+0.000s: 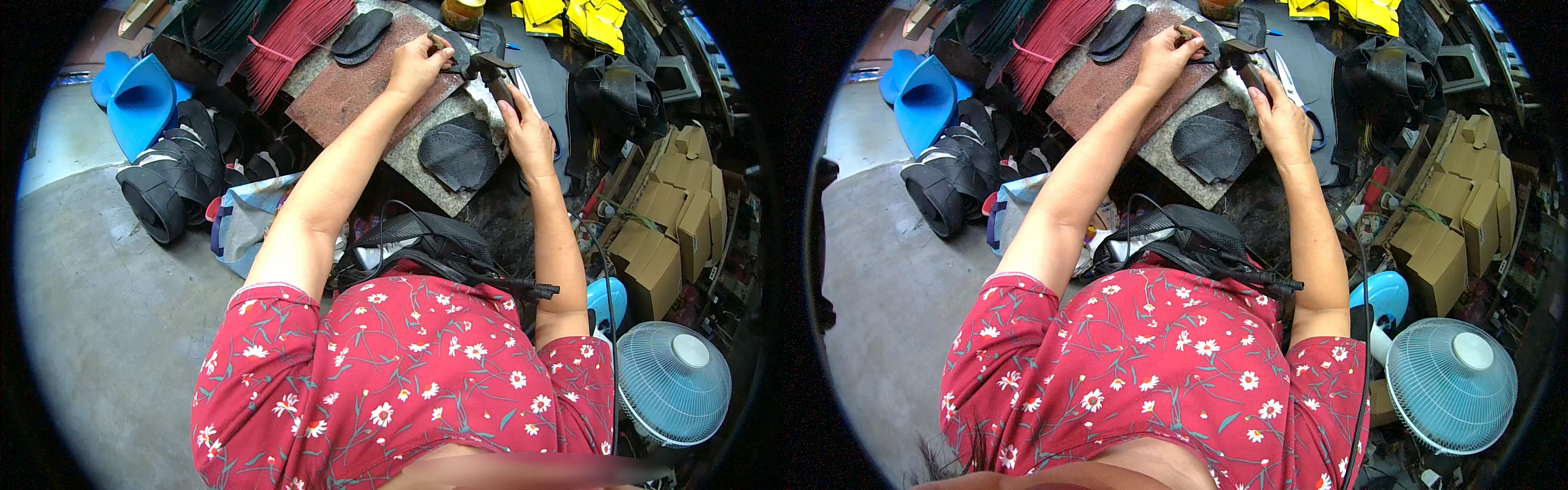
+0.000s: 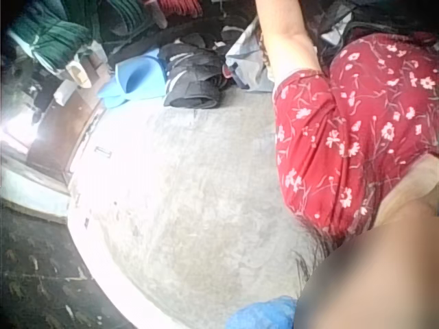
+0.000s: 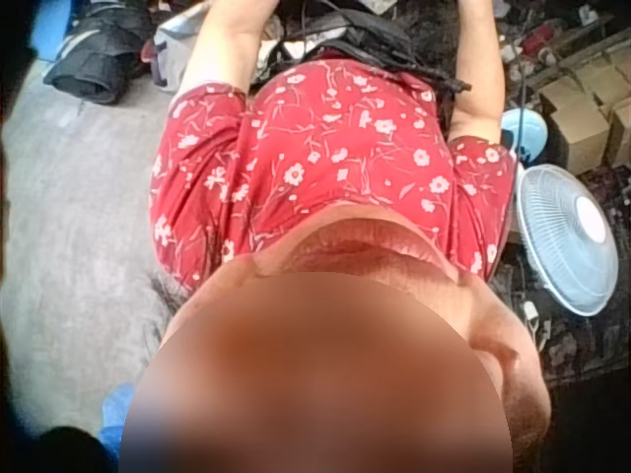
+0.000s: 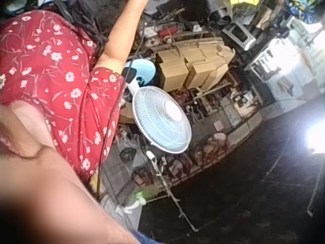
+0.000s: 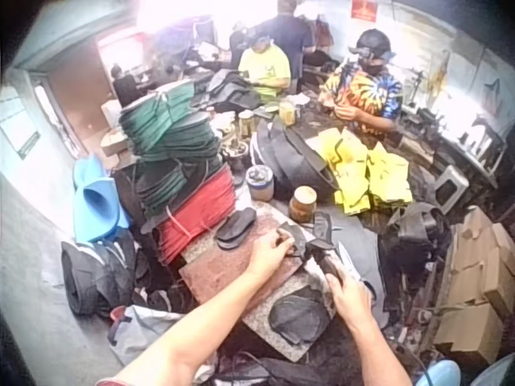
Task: The person repeatedly trims small black material pieces using a handheld electric cutter on a workbench. They pick up each piece, position it, cut along the edge, and place it back down, continuing this cycle throughout the clip.
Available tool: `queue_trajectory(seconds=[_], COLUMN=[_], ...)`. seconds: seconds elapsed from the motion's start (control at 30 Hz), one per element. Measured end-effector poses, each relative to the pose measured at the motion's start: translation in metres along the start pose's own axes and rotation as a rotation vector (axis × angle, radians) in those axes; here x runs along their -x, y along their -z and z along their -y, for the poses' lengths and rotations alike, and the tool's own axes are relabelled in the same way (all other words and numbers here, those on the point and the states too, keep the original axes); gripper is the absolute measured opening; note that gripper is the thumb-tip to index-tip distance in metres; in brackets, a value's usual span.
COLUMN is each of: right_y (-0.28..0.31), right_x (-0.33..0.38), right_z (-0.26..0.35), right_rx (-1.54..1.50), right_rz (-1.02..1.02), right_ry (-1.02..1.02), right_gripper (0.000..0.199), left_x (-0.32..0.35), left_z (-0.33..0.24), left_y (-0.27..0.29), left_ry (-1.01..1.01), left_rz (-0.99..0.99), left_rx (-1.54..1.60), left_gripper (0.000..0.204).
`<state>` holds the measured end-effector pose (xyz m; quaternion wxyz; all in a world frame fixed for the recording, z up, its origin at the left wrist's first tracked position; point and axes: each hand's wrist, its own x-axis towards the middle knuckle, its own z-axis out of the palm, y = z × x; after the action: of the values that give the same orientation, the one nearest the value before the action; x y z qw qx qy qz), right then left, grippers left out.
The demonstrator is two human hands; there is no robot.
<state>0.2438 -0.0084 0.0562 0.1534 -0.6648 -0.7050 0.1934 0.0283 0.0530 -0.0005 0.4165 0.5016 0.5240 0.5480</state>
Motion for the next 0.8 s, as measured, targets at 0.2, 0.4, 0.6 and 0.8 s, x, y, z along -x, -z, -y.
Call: queue_trajectory(seconds=[0.2, 0.4, 0.6, 0.8], right_y=[0.014, 0.074, 0.051, 0.053], right_x=[-0.001, 0.005, 0.005, 0.005], right_z=[0.004, 0.029, 0.040, 0.024], right_rx=[-0.158, -0.839, -0.624, -0.266], right_rz=[-0.006, -0.273, -0.353, -0.240], right_ry=[-0.108, 0.305, 0.311, 0.130], right_gripper=[0.043, 0.038, 0.042, 0.038], left_x=[-0.004, -0.003, -0.008, -0.007], left_z=[-0.006, -0.011, -0.019, -0.018], left_y=[0.002, 0.000, -0.007, -0.007], left_ry=[-0.068, -0.025, -0.523, -0.444], left_rz=[0.036, 0.012, 0.092, 0.121], left_rx=[-0.236, -0.180, -0.615, -0.600], left_gripper=[0.012, 0.013, 0.013, 0.012])
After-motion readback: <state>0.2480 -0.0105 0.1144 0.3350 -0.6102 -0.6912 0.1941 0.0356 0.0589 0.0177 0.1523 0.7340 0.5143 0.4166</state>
